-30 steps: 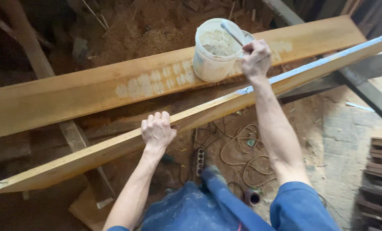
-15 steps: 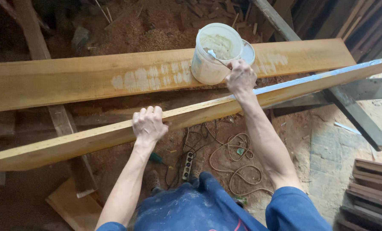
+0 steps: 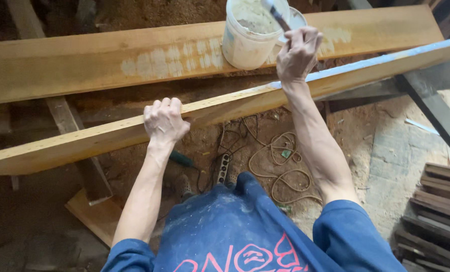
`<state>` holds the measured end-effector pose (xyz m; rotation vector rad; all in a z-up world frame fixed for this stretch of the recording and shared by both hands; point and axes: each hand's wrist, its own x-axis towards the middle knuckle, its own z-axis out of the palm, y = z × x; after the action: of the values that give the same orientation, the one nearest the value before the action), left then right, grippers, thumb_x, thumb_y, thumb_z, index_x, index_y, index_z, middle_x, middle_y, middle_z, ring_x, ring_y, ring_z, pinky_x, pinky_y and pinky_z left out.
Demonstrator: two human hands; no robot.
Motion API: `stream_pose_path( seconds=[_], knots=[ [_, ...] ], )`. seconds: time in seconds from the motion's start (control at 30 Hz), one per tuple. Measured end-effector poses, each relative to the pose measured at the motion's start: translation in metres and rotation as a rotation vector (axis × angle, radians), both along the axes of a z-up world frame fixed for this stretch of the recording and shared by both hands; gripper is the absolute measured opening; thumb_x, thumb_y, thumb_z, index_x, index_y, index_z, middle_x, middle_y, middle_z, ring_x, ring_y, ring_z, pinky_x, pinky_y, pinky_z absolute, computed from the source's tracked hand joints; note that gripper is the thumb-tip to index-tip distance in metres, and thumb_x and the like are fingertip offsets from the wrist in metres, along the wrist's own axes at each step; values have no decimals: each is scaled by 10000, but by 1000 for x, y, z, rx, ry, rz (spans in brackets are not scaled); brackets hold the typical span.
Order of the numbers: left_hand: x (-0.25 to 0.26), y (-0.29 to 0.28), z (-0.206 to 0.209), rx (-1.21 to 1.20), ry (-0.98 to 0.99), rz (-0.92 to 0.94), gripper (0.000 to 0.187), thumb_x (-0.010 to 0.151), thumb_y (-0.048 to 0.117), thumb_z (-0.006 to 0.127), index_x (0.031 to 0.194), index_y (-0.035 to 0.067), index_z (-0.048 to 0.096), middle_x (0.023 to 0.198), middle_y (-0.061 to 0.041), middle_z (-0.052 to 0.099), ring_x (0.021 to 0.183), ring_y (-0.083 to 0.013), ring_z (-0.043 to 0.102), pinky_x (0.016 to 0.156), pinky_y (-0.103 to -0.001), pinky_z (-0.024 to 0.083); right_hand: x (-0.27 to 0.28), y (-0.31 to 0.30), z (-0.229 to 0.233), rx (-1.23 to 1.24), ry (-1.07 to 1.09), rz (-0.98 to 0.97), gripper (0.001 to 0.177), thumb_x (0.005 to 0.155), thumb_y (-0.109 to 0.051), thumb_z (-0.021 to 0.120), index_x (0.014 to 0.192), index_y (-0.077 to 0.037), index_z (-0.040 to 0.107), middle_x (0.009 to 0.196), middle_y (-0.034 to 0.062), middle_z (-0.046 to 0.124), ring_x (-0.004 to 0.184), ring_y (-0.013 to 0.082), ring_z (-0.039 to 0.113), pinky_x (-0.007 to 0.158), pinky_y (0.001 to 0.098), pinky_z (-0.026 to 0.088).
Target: The person applies white glue along the edge of a wooden plank using a brush, then aligns and presses a second plank against it. They use a hammer to tap the joint for alignment and leave the planks joined on the workbench.
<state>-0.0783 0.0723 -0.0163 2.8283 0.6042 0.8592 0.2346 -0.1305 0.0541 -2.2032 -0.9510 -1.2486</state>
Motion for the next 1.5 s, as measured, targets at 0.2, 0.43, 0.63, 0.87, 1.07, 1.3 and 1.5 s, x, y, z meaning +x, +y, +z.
stream_pose_path(
  seconds=[0.2, 0.43, 0.63, 0.87, 1.07, 1.3, 1.5],
  knots=[
    [-6, 0, 8, -5, -21, -13, 399, 622, 383, 913, 740, 126, 631, 742, -62, 674, 713, -255, 663, 656, -408, 489, -11, -10, 37, 214, -99, 132, 182, 864, 89, 776, 909, -60, 681, 1040, 46, 588, 991, 198, 603, 814, 321, 599],
    [-4, 1, 5, -31, -39, -28, 414, 585, 380, 926, 728, 123, 634, 739, -69, 673, 716, -267, 666, 654, -417, 488, -112, -36, 27, 499, 475, 580, 215, 980, 88, 746, 1032, -65, 604, 941, 58, 596, 722, 89, 512, 589, 243, 416],
    [-2, 2, -3, -9, -36, -15, 312, 612, 261, 885, 767, 141, 641, 781, -50, 681, 758, -243, 676, 686, -389, 491, -209, -55, -22, 664, 1106, 608, 259, 941, 34, 641, 1194, -3, 601, 951, 96, 676, 707, 121, 648, 596, 262, 567],
    [-3, 2, 3, -52, -60, -56, 354, 604, 296, 897, 769, 106, 647, 765, -75, 676, 732, -271, 669, 669, -412, 491, -223, -55, -93, 715, 1357, 540, 369, 974, -19, 599, 1338, 42, 604, 1033, 96, 704, 714, 100, 609, 592, 241, 535],
    [-3, 4, -4, -36, -70, -61, 321, 637, 267, 885, 744, 106, 629, 729, -76, 664, 694, -260, 660, 636, -408, 486, -218, -65, -106, 421, 1106, 439, 372, 1021, -22, 565, 1386, 25, 619, 1033, 86, 678, 759, 109, 562, 640, 247, 485],
    [2, 9, -22, -19, 15, -43, 177, 718, 133, 784, 744, 130, 609, 704, -49, 648, 626, -186, 613, 582, -340, 449, -228, -69, -77, 65, 675, 403, 346, 1021, -7, 583, 1353, -64, 664, 1019, 94, 678, 876, 150, 653, 763, 284, 540],
    [0, 5, -14, -12, -50, -50, 272, 703, 242, 835, 718, 103, 601, 679, -69, 644, 630, -216, 626, 587, -366, 455, -230, -74, -57, 126, 862, 329, 348, 994, -14, 569, 1324, -35, 679, 897, 77, 639, 766, 138, 598, 669, 278, 503]
  ],
)
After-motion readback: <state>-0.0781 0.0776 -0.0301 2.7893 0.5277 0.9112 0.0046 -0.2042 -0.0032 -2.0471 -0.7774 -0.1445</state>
